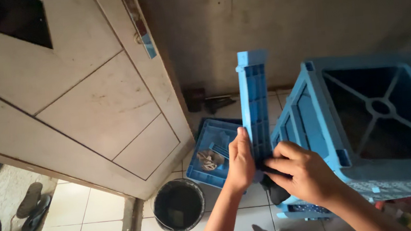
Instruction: The person wipes a blue plastic furniture leg with a black cloth and then detaches it along with a square plastic frame from a larger storage unit.
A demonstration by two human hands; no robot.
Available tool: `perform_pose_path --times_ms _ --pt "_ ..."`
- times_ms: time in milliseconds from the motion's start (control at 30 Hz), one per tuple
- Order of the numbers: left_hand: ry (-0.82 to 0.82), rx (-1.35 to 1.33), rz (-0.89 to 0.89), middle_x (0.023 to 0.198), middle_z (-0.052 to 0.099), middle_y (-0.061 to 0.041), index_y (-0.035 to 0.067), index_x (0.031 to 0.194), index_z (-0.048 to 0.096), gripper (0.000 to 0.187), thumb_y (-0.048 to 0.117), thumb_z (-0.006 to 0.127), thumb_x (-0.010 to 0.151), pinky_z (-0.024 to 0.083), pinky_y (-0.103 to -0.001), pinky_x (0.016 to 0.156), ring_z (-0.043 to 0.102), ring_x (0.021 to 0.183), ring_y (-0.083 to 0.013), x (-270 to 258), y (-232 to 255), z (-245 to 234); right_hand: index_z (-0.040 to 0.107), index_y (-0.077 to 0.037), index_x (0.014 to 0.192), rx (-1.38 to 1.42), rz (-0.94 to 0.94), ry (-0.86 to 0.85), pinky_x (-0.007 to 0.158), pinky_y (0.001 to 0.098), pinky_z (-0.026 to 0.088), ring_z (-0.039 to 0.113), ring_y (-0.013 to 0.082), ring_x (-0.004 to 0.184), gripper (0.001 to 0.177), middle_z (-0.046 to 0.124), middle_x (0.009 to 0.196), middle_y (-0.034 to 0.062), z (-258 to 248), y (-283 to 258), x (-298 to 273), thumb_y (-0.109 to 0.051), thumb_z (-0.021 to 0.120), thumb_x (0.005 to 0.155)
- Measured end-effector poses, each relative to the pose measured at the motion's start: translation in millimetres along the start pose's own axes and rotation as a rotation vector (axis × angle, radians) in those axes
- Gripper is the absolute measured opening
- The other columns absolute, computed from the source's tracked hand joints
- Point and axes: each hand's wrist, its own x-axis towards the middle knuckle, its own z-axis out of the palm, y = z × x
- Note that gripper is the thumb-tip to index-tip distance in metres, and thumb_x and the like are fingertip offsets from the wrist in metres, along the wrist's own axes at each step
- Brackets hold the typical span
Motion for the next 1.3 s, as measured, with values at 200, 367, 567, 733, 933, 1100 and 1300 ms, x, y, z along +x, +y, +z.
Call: perform_pose_path --times_ms 200,367,567,733,933,1100,1300 --pt "0.183 -0.040 -0.173 0.081 0.064 0.001 0.008 0.095 0.066 0.058 0.054 0.034 0.107 0.047 -0.024 0.065 0.057 0.070 -0.0070 19.3 6.5 6.4 0.078 -0.004 0.097 0.256 0.134 0.052 0.071 0.0273 0.056 0.069 0.0162 0.083 0.024 0.068 0.095 0.0035 -16.4 38.0 -31.6 -0.011 0.084 0.075" --pt "-0.046 -0.250 -0.159 0.096 0.073 -0.007 0.003 0.110 0.070 0.061 0.052 0.033 0.110 0.057 -0.028 0.078 0.070 0.082 -0.0133 12.5 -2.2 22.8 0.075 0.003 0.110 0.669 0.375 0.139 0.083 0.0288 0.058 0.071 0.0187 0.096 0.030 0.072 0.109 0.0090 -41.8 79.2 -62.7 -0.007 0.074 0.082" --pt "-0.211 -0.238 -0.075 0.101 0.071 -0.007 -0.002 0.123 0.065 0.061 0.049 0.033 0.114 0.056 -0.030 0.080 0.067 0.087 -0.0148 11.0 -16.7 49.3 0.074 -0.003 0.110 0.333 0.151 0.229 0.084 0.0267 0.057 0.070 0.0168 0.101 0.027 0.069 0.112 0.0074 -44.5 67.4 -72.4 -0.010 0.076 0.084" --pt "-0.176 -0.096 0.095 0.117 0.067 0.002 0.004 0.139 0.056 0.056 0.046 0.035 0.109 0.048 -0.023 0.098 0.059 0.107 -0.0056 7.5 -8.6 73.1 0.071 -0.003 0.115 0.021 0.275 0.137 0.069 0.0305 0.057 0.072 0.0192 0.082 0.035 0.064 0.115 0.0120 -40.5 36.9 -65.2 -0.011 0.075 0.081" --pt "-0.108 0.010 -0.010 0.094 0.058 0.004 0.000 0.112 0.063 0.048 0.040 0.037 0.116 0.044 -0.024 0.077 0.048 0.087 -0.0058 10.8 -17.9 78.3 0.073 -0.008 0.112 -0.311 0.039 0.118 0.068 0.0355 0.058 0.072 0.0298 0.085 0.036 0.062 0.110 0.0125 -50.6 34.2 -56.1 -0.013 0.073 0.077" --pt "-0.108 0.085 -0.020 0.086 0.057 0.005 0.000 0.098 0.063 0.051 0.041 0.036 0.116 0.043 -0.024 0.072 0.046 0.083 -0.0046 8.8 -16.5 87.3 0.077 -0.008 0.108 -0.107 0.055 -0.064 0.064 0.0343 0.059 0.072 0.0215 0.074 0.032 0.065 0.099 0.0051 -60.8 67.8 -54.8 -0.008 0.076 0.076" --pt "-0.129 -0.044 -0.068 0.086 0.064 0.003 0.002 0.100 0.066 0.056 0.045 0.033 0.114 0.048 -0.024 0.070 0.054 0.078 -0.0056 6.7 -22.7 82.3 0.078 -0.007 0.094 0.107 -0.041 0.087 0.059 0.0258 0.057 0.072 0.0150 0.076 0.025 0.069 0.097 0.0034 -67.6 89.8 -61.0 0.003 0.077 0.071"
